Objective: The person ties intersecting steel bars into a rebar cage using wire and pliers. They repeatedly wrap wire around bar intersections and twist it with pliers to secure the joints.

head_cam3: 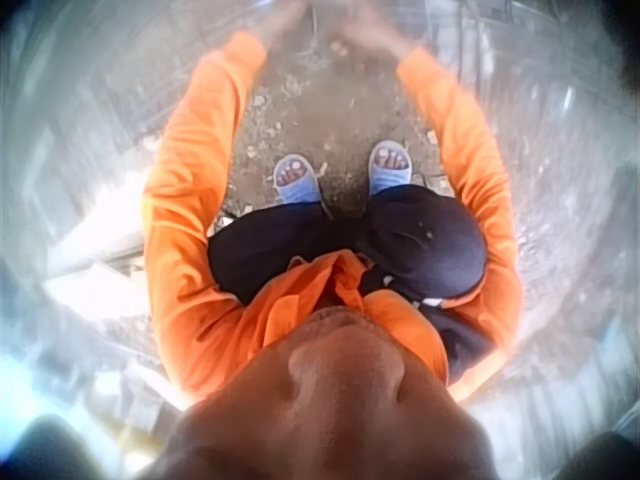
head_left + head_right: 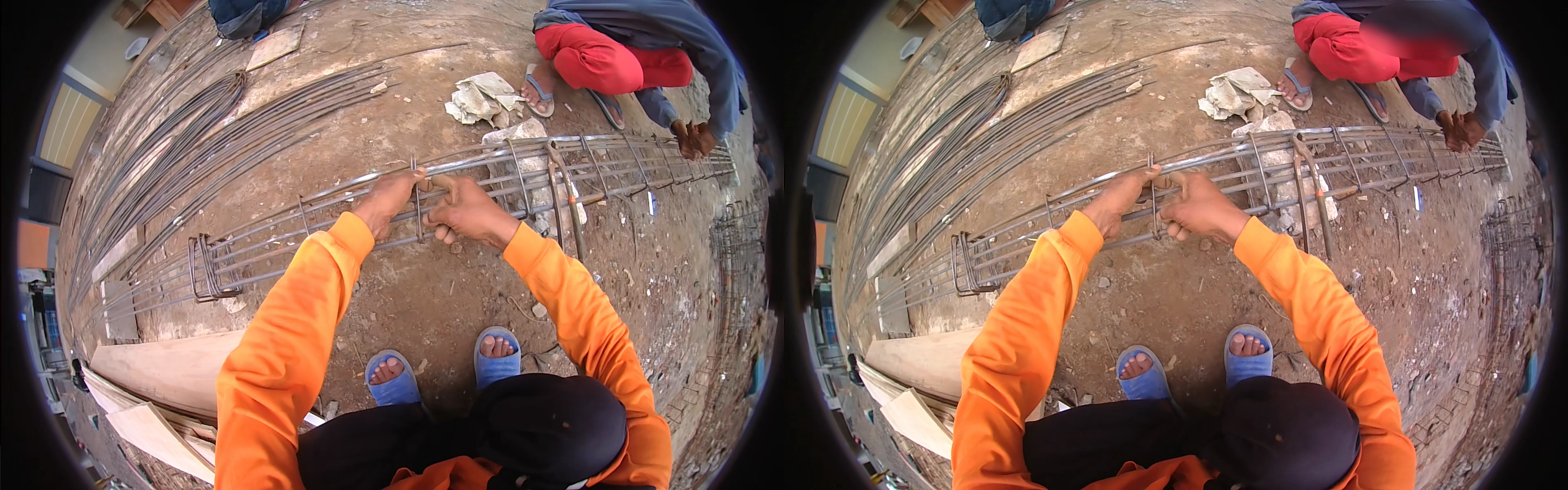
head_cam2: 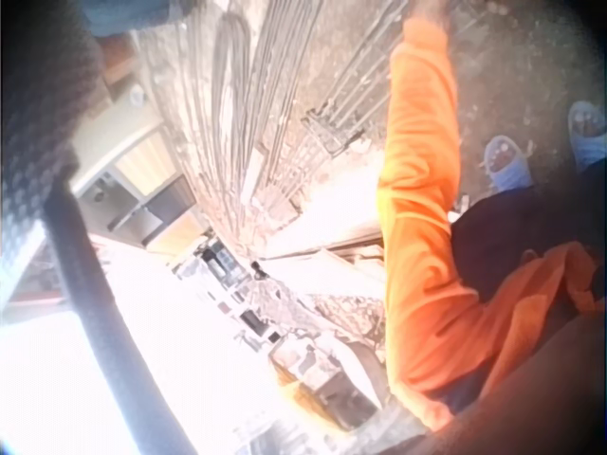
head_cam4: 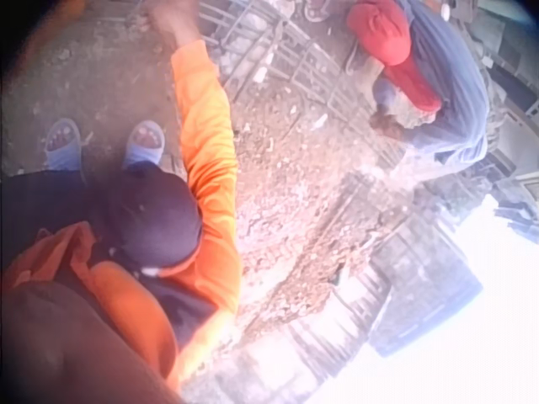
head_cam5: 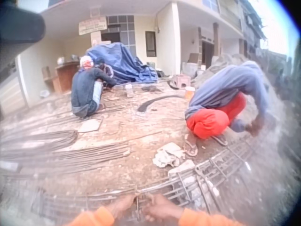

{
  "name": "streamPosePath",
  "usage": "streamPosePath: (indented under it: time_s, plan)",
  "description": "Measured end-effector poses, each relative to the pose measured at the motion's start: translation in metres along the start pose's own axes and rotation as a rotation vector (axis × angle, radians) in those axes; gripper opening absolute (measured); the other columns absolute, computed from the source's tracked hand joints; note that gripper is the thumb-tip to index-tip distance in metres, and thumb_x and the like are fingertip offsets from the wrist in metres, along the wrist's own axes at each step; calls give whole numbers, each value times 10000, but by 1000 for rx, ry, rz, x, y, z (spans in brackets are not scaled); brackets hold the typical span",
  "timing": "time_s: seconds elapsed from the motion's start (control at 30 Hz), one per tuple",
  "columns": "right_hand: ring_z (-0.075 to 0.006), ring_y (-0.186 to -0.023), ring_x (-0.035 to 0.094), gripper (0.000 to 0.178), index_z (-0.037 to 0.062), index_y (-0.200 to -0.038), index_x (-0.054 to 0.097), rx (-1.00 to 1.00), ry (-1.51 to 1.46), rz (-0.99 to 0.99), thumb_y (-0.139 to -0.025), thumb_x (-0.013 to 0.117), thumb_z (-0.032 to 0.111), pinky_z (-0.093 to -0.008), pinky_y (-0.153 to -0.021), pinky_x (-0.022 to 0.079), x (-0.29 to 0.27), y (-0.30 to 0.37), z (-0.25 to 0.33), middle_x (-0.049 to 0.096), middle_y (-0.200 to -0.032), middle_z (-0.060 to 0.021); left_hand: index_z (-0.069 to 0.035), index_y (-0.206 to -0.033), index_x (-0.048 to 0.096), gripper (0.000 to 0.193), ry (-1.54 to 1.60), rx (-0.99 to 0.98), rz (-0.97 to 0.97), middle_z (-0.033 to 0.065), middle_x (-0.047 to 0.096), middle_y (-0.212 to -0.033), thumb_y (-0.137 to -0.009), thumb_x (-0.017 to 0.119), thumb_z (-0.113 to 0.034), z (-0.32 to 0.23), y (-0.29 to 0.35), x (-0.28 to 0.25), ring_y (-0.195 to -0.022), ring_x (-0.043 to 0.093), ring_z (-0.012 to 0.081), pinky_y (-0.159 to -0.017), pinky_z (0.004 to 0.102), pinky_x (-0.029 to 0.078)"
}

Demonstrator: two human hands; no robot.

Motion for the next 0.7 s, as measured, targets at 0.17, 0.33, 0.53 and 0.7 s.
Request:
streamPosePath:
  time_s: [0.17, 0.33, 0.53, 0.7]
  plan:
    - [-123, -606, 665, 546, -61, -1386, 521, -14, 38, 45, -865, 678, -22, -258, -499, 547, 4, -7, 5, 710, -823, -98, -13, -1281, 659, 470, 59, 64, 28, 151, 570, -1407, -1003, 580, -384, 2, -3, -8, -1360, 454, 273, -1140, 456, 311]
    - [-122, -622, 670, 539, -55, -1376, 503, -33, 52, 71, -865, 670, -24, -258, -506, 549, 5, -14, 6, 697, -807, -89, -3, -1214, 690, 312, 40, 129, -10, 98, 681, -1207, -1002, 609, -216, 13, -21, -19, -1136, 580, 226, -1025, 365, 410]
    - [-169, -668, 700, 479, -40, -1311, 503, -101, 117, 22, -862, 671, -32, -298, -537, 570, -11, -21, 9, 699, -854, -131, -15, -1160, 694, 262, -99, 119, 42, 77, 684, -1139, -1017, 580, -204, 5, -17, -13, -1056, 598, 190, -1000, 353, 426]
    - [-325, -771, 710, 487, 0, -1267, 533, -387, 675, -97, -820, 723, 23, -420, -671, 558, -1, -16, 43, 689, -837, -204, -25, -1127, 691, 240, -66, 87, 17, 65, 681, -1110, -1024, 565, -202, 13, -22, -17, -1028, 590, 174, -988, 350, 428]
Point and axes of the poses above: each hand's wrist, its own y-axis away from the middle knuckle, its own x-axis out of the palm, z = x × y, the point moved 9 cm from there along -y, towards the middle knuckle
